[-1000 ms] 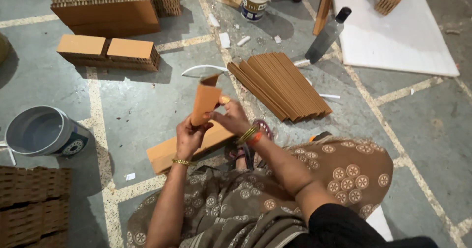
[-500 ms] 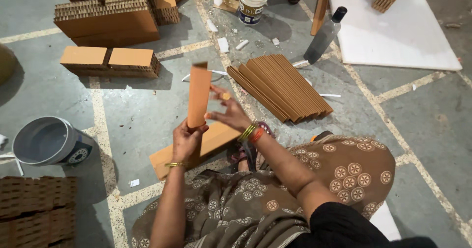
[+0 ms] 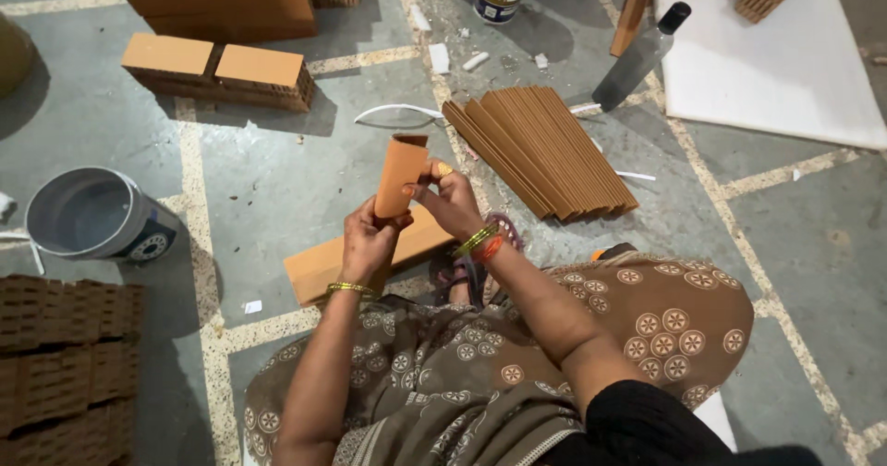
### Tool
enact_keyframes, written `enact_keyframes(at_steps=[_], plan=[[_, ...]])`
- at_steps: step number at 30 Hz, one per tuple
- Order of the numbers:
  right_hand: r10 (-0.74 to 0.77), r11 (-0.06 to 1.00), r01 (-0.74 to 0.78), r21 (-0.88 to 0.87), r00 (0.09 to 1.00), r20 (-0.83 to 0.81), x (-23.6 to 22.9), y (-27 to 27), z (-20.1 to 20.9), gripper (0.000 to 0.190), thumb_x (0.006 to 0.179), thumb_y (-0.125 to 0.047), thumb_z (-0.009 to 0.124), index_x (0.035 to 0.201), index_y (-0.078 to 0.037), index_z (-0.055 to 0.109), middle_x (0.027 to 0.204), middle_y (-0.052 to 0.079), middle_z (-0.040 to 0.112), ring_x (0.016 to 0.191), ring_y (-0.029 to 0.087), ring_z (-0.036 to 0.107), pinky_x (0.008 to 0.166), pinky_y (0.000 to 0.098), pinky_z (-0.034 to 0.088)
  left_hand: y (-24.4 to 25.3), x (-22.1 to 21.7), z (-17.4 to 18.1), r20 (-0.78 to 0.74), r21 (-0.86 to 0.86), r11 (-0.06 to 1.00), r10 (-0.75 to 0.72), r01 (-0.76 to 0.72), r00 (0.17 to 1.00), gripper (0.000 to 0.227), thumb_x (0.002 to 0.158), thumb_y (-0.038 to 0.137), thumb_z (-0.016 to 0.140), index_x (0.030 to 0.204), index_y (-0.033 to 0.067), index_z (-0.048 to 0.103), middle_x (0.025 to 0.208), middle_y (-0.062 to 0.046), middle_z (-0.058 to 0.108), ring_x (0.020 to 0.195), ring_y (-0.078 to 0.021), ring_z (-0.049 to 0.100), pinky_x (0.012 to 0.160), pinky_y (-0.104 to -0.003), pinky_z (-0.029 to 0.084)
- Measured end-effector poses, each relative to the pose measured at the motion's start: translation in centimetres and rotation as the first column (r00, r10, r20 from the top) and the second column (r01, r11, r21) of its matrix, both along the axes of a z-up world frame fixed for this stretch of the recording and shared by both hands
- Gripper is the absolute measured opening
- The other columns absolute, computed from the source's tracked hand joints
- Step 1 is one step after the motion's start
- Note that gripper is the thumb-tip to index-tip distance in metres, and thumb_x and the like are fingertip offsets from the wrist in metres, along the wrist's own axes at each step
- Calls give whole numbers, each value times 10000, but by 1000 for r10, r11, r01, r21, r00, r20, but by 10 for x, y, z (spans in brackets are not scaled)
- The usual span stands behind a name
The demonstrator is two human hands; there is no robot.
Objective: The person sits on the floor and assembles a cardboard box by hand. They fold the flaps of a flat cardboard piece, interlock the tabs, and press the edges to secure the structure.
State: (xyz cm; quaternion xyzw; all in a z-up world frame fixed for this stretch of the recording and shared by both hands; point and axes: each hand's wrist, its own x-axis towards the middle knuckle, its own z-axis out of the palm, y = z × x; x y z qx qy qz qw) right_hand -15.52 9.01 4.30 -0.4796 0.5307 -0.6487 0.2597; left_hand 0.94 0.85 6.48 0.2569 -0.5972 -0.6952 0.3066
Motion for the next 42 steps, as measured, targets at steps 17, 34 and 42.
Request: enact_keyframes(at_steps=[17,34,42], plan=[[16,1000,-17,23,999,32,-7,13,93,771,864,-146,813,1525,-44,429,1388,61,598,1278,161,578,1062,318,504,-10,22,30,142,-210,965,-129,157,981,292,830,-42,686,1117,5,665,981,-82,756,940,-146,755,833,-294,612],[-93,983,117,-139,981,171,-27,20,48,285,931,28,854,1042,-43,601,1097,43,678,1079,124,634,1017,311,544,-10,6,-3,189,-659,752,149,13,970,260,786,136,843,913,30,643,837,-133,665,736,-332,655,659,-425,506],[-274,873,455,177,757,-593,-41,29,124,1032,628,-424,922,1498,-149,442,1463,197,455,1324,330,432,1067,469,365,-28,16,-17,219,-861,506,294,43,930,322,768,237,827,994,80,659,868,-104,670,859,-337,638,725,-457,501]])
